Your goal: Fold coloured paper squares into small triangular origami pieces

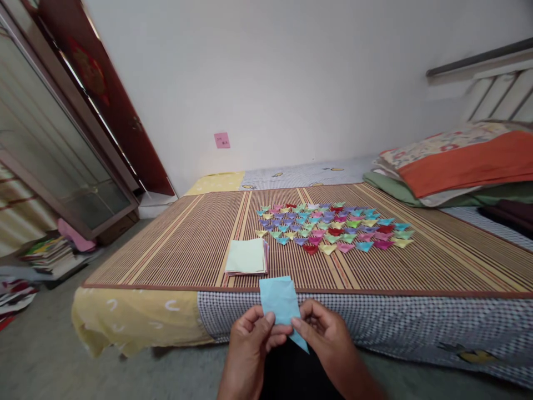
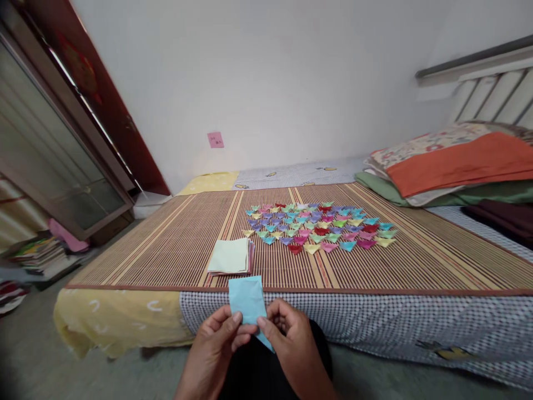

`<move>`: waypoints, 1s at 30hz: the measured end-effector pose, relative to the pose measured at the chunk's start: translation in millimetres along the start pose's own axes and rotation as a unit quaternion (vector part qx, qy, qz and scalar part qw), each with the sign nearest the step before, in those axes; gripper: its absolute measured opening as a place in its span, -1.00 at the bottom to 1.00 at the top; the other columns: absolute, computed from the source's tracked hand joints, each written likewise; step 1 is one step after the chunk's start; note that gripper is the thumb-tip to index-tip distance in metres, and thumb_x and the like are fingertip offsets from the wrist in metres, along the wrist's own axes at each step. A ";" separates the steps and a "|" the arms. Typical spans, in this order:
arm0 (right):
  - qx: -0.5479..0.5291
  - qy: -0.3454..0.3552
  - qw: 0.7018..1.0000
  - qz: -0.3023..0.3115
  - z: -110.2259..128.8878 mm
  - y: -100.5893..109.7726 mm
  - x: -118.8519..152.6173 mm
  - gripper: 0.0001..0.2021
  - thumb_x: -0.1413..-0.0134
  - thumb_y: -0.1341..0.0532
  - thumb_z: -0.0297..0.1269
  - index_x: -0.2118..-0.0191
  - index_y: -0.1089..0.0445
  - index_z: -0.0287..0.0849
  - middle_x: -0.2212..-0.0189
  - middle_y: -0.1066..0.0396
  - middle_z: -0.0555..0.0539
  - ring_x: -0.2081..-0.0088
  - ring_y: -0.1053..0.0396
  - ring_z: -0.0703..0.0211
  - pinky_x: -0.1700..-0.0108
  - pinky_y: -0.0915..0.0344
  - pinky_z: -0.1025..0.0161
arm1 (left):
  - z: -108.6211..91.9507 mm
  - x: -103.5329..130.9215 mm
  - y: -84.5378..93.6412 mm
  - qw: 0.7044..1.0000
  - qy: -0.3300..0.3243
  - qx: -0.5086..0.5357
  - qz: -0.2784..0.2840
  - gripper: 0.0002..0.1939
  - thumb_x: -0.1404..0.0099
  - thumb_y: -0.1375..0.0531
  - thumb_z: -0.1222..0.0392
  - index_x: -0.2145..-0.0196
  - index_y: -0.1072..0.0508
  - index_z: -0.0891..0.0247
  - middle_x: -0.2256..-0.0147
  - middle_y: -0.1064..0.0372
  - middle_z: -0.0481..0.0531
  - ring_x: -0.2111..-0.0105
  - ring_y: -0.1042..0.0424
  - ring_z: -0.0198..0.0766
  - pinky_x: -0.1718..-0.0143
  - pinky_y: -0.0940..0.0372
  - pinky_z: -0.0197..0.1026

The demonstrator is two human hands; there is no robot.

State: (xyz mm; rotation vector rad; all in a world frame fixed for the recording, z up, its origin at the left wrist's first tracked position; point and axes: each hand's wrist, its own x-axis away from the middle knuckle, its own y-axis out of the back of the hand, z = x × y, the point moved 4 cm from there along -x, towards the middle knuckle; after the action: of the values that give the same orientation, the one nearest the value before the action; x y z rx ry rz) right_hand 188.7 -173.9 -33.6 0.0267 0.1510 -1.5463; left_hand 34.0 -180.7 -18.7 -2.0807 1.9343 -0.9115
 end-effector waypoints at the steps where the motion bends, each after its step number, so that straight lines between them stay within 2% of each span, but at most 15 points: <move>1: -0.002 0.001 1.000 0.004 1.2 1.5 -0.9 -0.70 -0.14 -0.35 -0.06 0.44 -0.38 -0.17 0.54 -0.32 0.05 0.47 -0.28 0.22 0.41 -0.22 0.31 | 0.6 -0.2 1.1 1.000 -0.004 -0.013 0.001 -0.57 0.14 -0.61 0.02 0.45 -0.57 0.34 0.49 -0.60 0.07 0.45 -0.63 -0.22 0.41 -0.46 -0.36; 4: -0.007 0.013 1.000 0.015 12.3 7.5 -4.3 -0.78 -0.15 -0.35 -0.13 0.19 -0.50 -0.17 0.35 -0.51 -0.06 0.28 -0.47 0.07 0.21 -0.38 0.22 | -0.2 -0.1 2.9 0.996 -0.036 -0.082 0.025 -0.63 -0.01 -0.55 0.00 0.41 -0.59 0.32 0.43 -0.62 0.10 0.37 -0.64 -0.18 0.31 -0.49 -0.30; 6: 0.018 0.040 0.999 -0.005 25.8 13.5 -5.2 -0.70 -0.11 -0.39 -0.23 0.04 -0.51 -0.12 0.22 -0.55 -0.09 0.17 -0.51 0.03 0.11 -0.41 0.19 | -4.2 0.9 2.8 0.986 -0.074 -0.142 0.048 -0.68 -0.11 -0.49 -0.01 0.37 -0.63 0.31 0.39 -0.64 0.12 0.32 -0.63 -0.16 0.23 -0.48 -0.26; 7: 0.040 0.068 0.997 -0.016 34.1 16.1 -4.6 -0.71 -0.09 -0.39 -0.28 0.03 -0.52 -0.09 0.21 -0.54 -0.08 0.15 -0.52 0.04 0.09 -0.41 0.20 | -7.8 1.7 2.6 0.979 -0.099 -0.168 0.055 -0.70 -0.13 -0.47 -0.01 0.34 -0.65 0.30 0.35 -0.64 0.13 0.29 -0.62 -0.14 0.19 -0.48 -0.25; 9: 0.100 0.157 0.983 -0.008 51.7 16.8 -0.5 -0.89 -0.12 -0.35 -0.38 0.22 -0.55 -0.07 0.26 -0.51 -0.06 0.17 -0.51 0.07 0.10 -0.41 0.24 | -17.4 4.8 2.5 0.965 -0.158 -0.204 0.053 -0.71 -0.15 -0.45 -0.01 0.29 -0.68 0.27 0.26 -0.65 0.14 0.20 -0.61 -0.10 0.11 -0.46 -0.21; 11: 0.170 0.249 0.953 -0.004 64.9 14.8 6.4 -0.85 -0.15 -0.28 -0.48 0.30 -0.54 -0.06 0.26 -0.49 -0.05 0.18 -0.51 0.11 0.12 -0.42 0.29 | -27.6 9.2 2.6 0.952 -0.209 -0.223 0.033 -0.71 -0.18 -0.42 -0.03 0.25 -0.70 0.23 0.19 -0.65 0.14 0.12 -0.58 -0.05 0.05 -0.44 -0.19; 14: 0.245 0.338 0.908 -0.026 71.7 11.1 15.9 -0.73 -0.18 -0.18 -0.58 0.26 -0.53 -0.05 0.19 -0.47 -0.08 0.13 -0.51 0.14 0.09 -0.42 0.30 | -36.5 14.7 2.4 0.938 -0.242 -0.248 0.004 -0.69 -0.28 -0.32 -0.06 0.20 -0.70 0.21 0.17 -0.64 0.15 0.11 -0.57 -0.04 0.09 -0.44 -0.19; 17: 0.276 0.379 0.883 -0.031 68.9 5.3 21.0 -0.66 -0.19 -0.16 -0.61 0.13 -0.52 -0.04 0.07 -0.45 -0.11 0.03 -0.48 0.12 0.00 -0.42 0.27 | -36.0 15.8 2.3 0.936 -0.254 -0.243 -0.014 -0.70 -0.25 -0.35 -0.06 0.24 -0.69 0.21 0.19 -0.64 0.16 0.15 -0.57 -0.04 0.11 -0.45 -0.18; 20: 0.282 0.384 0.879 -0.027 62.6 0.1 22.9 -0.68 -0.21 -0.16 -0.60 0.11 -0.51 -0.04 -0.02 -0.41 -0.13 -0.05 -0.44 0.10 -0.05 -0.41 0.24 | -29.9 13.7 1.9 0.944 -0.256 -0.207 -0.014 -0.73 -0.16 -0.42 -0.04 0.32 -0.68 0.23 0.20 -0.63 0.18 0.14 -0.58 -0.01 0.12 -0.48 -0.17; 22: 0.277 0.370 0.886 -0.032 57.2 -1.7 23.4 -0.74 -0.23 -0.18 -0.57 0.17 -0.50 -0.05 -0.04 -0.40 -0.12 -0.06 -0.45 0.10 -0.05 -0.41 0.25 | -27.4 13.0 2.9 0.948 -0.264 -0.178 -0.025 -0.73 -0.12 -0.46 -0.01 0.34 -0.67 0.24 0.08 -0.60 0.21 0.09 -0.58 0.00 0.13 -0.48 -0.18; 24: 0.275 0.345 0.897 -0.034 51.1 -3.3 23.4 -0.79 -0.24 -0.19 -0.53 0.19 -0.49 -0.05 -0.08 -0.40 -0.13 -0.06 -0.46 0.10 -0.06 -0.40 0.25 | -25.8 12.4 5.0 0.956 -0.255 -0.142 -0.040 -0.67 -0.10 -0.48 0.04 0.20 -0.65 0.21 -0.08 -0.53 0.22 0.11 -0.58 -0.04 0.17 -0.48 -0.20; 26: 0.269 0.316 0.909 -0.034 46.1 -4.5 22.8 -0.82 -0.26 -0.20 -0.49 0.20 -0.49 -0.05 -0.11 -0.40 -0.13 -0.08 -0.46 0.09 -0.09 -0.38 0.26 | -24.6 11.2 7.1 0.968 -0.222 -0.104 -0.045 -0.48 -0.09 -0.50 0.09 -0.02 -0.56 0.15 -0.15 -0.48 0.21 0.21 -0.60 -0.14 0.23 -0.47 -0.22; 28: 0.252 0.282 0.925 -0.036 42.9 -5.3 21.6 -0.87 -0.28 -0.21 -0.43 0.25 -0.47 -0.08 -0.08 -0.44 -0.12 -0.08 -0.47 0.08 -0.11 -0.35 0.27 | -24.1 9.8 8.1 0.980 -0.184 -0.071 -0.034 -0.37 -0.06 -0.52 0.11 -0.09 -0.51 0.16 -0.09 -0.52 0.22 0.26 -0.59 -0.18 0.22 -0.46 -0.22; 30: 0.230 0.247 0.940 -0.039 41.3 -5.9 20.1 -0.87 -0.31 -0.20 -0.37 0.31 -0.42 -0.10 0.05 -0.51 -0.11 0.00 -0.51 0.10 -0.04 -0.37 0.30 | -23.7 8.6 7.5 0.988 -0.146 -0.049 -0.013 -0.46 -0.02 -0.53 0.11 0.04 -0.56 0.26 0.07 -0.59 0.20 0.26 -0.57 -0.17 0.18 -0.44 -0.21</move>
State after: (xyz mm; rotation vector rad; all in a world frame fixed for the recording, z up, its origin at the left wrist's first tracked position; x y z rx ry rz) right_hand 186.6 -198.6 5.5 0.7923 0.1853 -1.5989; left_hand 15.0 -183.3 -0.7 -2.1556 1.8338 -0.4887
